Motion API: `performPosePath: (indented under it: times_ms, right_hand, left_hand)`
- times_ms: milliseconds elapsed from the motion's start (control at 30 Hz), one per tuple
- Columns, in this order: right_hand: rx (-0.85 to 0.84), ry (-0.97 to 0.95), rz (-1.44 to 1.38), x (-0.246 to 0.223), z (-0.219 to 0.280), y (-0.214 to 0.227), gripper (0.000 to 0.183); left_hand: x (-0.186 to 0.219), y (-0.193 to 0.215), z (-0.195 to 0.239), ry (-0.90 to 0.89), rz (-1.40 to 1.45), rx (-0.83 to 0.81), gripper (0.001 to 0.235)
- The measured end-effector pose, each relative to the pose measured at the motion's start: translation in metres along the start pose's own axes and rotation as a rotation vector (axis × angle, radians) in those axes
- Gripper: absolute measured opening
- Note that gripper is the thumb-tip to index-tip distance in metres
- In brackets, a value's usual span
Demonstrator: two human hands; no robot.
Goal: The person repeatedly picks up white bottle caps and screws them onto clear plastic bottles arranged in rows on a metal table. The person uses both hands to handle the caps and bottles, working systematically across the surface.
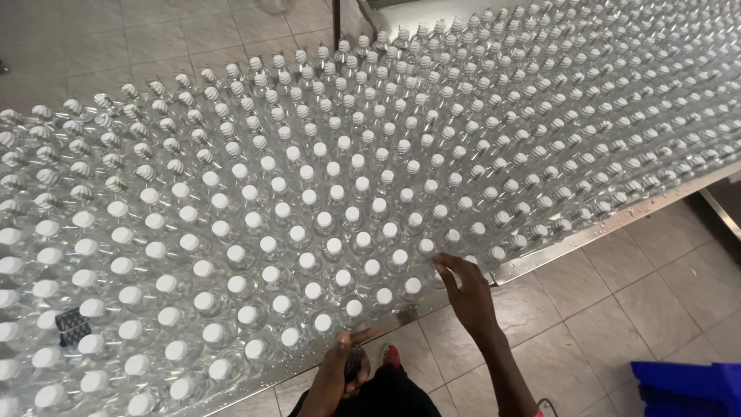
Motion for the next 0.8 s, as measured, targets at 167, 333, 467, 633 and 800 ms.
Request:
performPosePath:
  times_ms: [167,333,467,633,800]
  right_hand:
    - [-0.024,0.230,0.156,0.052,-0.022,-0.018,0.040]
    - [-0.093,0.254,0.148,0.058,-0.016,0.001,0.036]
    - [0.034,0.573,0.233,0.072,-0.021,0.000,0.026]
    - [-0.038,0.590,0.292,0.077,-0.032,0.005,0.030]
    - [-0.048,0.834,0.483,0.071,-0.032,0.008,0.050]
  left_hand:
    - [-0.011,-0.013,-0.006,-0.048,0.168,0.066,0.095]
    - [-0.030,-0.029,-0.017,-0.095,0.271,0.086,0.097]
    - [-0.051,-0.046,-0.027,-0.148,0.312,0.085,0.094]
    - [-0.066,-0.067,-0.033,-0.133,0.414,0.084,0.092]
    - [-0.098,-0.079,-0.051,-0.171,0.523,0.070,0.089]
Point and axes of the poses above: each hand's wrist, its own z-axis away from the middle knuckle, its own y-axis out of the back of the hand, x = y × z, the point moved 2 cm from there along -z, towards the middle knuckle, and after that the axes turned 8 degrees about z, right-handed, at the moved point
